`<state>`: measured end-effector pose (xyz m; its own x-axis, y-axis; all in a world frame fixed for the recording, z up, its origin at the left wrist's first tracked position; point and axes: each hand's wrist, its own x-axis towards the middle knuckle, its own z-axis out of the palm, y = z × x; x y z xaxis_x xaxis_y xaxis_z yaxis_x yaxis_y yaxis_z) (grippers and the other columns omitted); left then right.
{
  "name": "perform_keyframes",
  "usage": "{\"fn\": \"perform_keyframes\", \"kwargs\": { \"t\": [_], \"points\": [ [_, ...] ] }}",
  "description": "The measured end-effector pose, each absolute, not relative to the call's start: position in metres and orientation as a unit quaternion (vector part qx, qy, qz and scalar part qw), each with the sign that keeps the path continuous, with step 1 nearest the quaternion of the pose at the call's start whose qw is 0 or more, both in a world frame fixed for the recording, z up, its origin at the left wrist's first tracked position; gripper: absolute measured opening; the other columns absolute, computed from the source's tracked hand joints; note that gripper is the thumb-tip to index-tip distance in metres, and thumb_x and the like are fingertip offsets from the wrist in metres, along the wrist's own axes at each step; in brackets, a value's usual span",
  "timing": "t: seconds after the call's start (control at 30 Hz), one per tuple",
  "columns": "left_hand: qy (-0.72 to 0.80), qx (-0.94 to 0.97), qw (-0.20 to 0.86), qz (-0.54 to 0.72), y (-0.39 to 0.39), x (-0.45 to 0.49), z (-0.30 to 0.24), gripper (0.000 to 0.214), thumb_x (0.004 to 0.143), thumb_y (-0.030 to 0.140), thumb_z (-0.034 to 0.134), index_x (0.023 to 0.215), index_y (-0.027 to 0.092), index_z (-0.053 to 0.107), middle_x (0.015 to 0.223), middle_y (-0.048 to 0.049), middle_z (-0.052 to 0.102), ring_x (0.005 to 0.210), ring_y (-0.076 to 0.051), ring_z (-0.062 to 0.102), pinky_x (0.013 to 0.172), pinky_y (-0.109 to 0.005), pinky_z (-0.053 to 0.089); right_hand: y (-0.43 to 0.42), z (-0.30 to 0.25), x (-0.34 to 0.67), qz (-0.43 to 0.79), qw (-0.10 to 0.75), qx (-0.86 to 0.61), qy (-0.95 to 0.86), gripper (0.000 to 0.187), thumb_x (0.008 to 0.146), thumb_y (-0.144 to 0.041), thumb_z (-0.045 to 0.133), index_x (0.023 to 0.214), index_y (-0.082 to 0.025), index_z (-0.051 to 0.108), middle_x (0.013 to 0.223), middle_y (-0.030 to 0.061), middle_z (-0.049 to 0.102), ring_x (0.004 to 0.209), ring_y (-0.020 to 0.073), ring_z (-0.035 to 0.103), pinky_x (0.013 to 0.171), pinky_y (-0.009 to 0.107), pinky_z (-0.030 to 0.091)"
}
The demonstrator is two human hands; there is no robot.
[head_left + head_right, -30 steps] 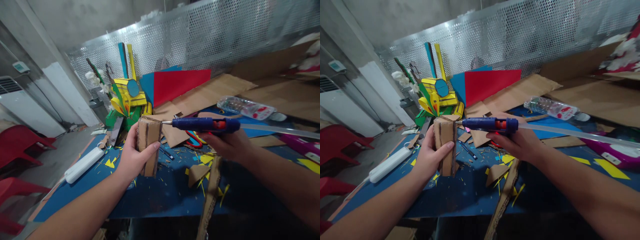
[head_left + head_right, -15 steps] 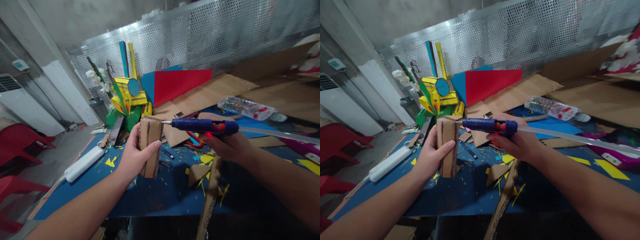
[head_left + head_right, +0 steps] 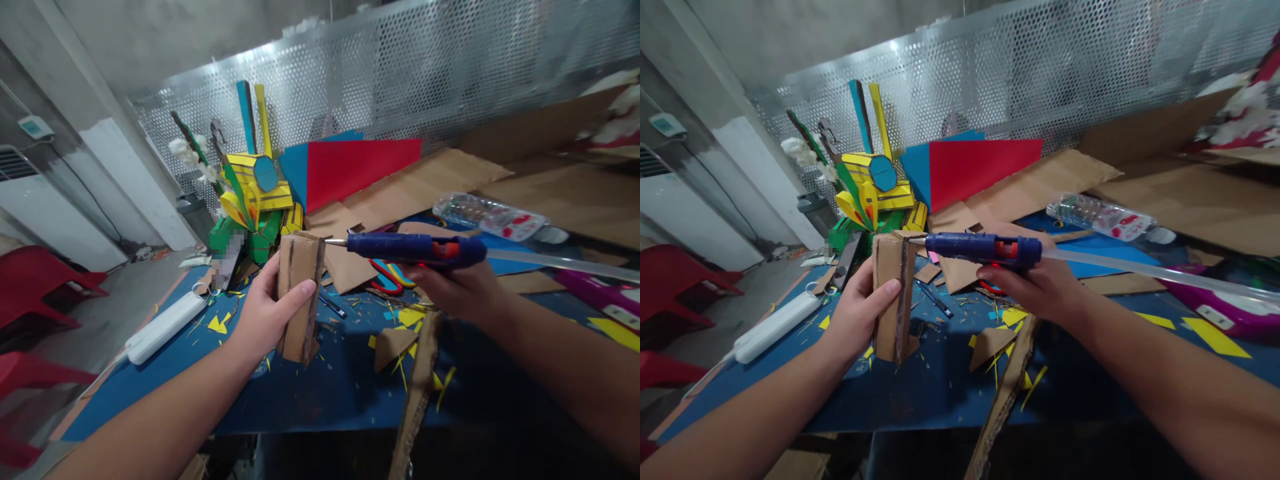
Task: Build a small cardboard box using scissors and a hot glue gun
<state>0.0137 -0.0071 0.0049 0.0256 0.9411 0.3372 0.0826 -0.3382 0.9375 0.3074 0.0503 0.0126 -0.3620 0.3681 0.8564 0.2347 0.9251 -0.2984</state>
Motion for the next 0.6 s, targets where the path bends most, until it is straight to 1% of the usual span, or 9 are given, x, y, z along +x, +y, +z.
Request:
{"fn": "perform_keyframes", "kwargs": {
  "t": [0.1,0.2,0.3,0.43,0.5,0.6],
  "points": [
    [0.42,0.602,0.393,0.554,-0.0066,0.0132,0.0039,0.069,0.086,0.057,0.095,0.144,0.025,0.075,0.139,-0.0083,0.08,0.129,-0.032,0.074,0.11,-0.042,0.059,0.0505,0.0119,0.3084,0.075,0.533,-0.19,-0.821,0.015,0.1,-0.036,0.075,0.095,-0.026,0.066,0.083,0.0013,0.066,0.069,0.0202,0.061,0.061,0.036,0.045],
    [0.406,0.603,0.415,0.547,-0.0049,0.0123,0.0017,0.062,0.086,0.058,0.094,0.136,0.025,0.079,0.133,-0.0084,0.083,0.119,-0.03,0.076,0.101,-0.04,0.06,0.0513,0.0099,0.3092,0.086,0.526,-0.192,-0.824,0.015,0.1,-0.038,0.076,0.097,-0.026,0.067,0.085,0.0022,0.068,0.072,0.0211,0.063,0.063,0.037,0.047],
    [0.391,0.608,0.431,0.539,-0.0039,0.0112,0.0001,0.056,0.087,0.06,0.091,0.128,0.023,0.082,0.126,-0.0086,0.084,0.11,-0.029,0.076,0.095,-0.038,0.06,0.0513,0.009,0.3091,0.101,0.522,-0.192,-0.825,0.013,0.1,-0.036,0.075,0.098,-0.025,0.068,0.085,0.0018,0.068,0.072,0.0199,0.061,0.063,0.036,0.046],
    [0.381,0.618,0.442,0.527,-0.0048,0.0105,0.0004,0.054,0.09,0.063,0.088,0.123,0.021,0.083,0.123,-0.0098,0.084,0.104,-0.028,0.075,0.091,-0.036,0.059,0.0498,0.0098,0.3076,0.125,0.532,-0.164,-0.821,0.018,0.101,-0.034,0.076,0.091,-0.025,0.064,0.084,0.0006,0.064,0.07,0.0175,0.056,0.061,0.034,0.042],
    [0.371,0.624,0.452,0.519,-0.0055,0.0108,0.0009,0.055,0.091,0.064,0.087,0.124,0.02,0.083,0.124,-0.0108,0.084,0.104,-0.028,0.076,0.09,-0.036,0.059,0.0495,0.0099,0.3073,0.132,0.533,-0.16,-0.82,0.022,0.101,-0.034,0.077,0.087,-0.025,0.063,0.084,0.0006,0.063,0.069,0.0176,0.054,0.061,0.035,0.041],
    [0.356,0.626,0.454,0.524,-0.0065,0.0121,0.0012,0.055,0.092,0.061,0.087,0.129,0.021,0.082,0.129,-0.0113,0.084,0.112,-0.029,0.076,0.091,-0.035,0.059,0.0503,0.0088,0.3078,0.134,0.531,-0.152,-0.823,0.025,0.099,-0.036,0.081,0.086,-0.025,0.063,0.085,0.0007,0.062,0.071,0.0189,0.054,0.065,0.036,0.042]
  ]
}}
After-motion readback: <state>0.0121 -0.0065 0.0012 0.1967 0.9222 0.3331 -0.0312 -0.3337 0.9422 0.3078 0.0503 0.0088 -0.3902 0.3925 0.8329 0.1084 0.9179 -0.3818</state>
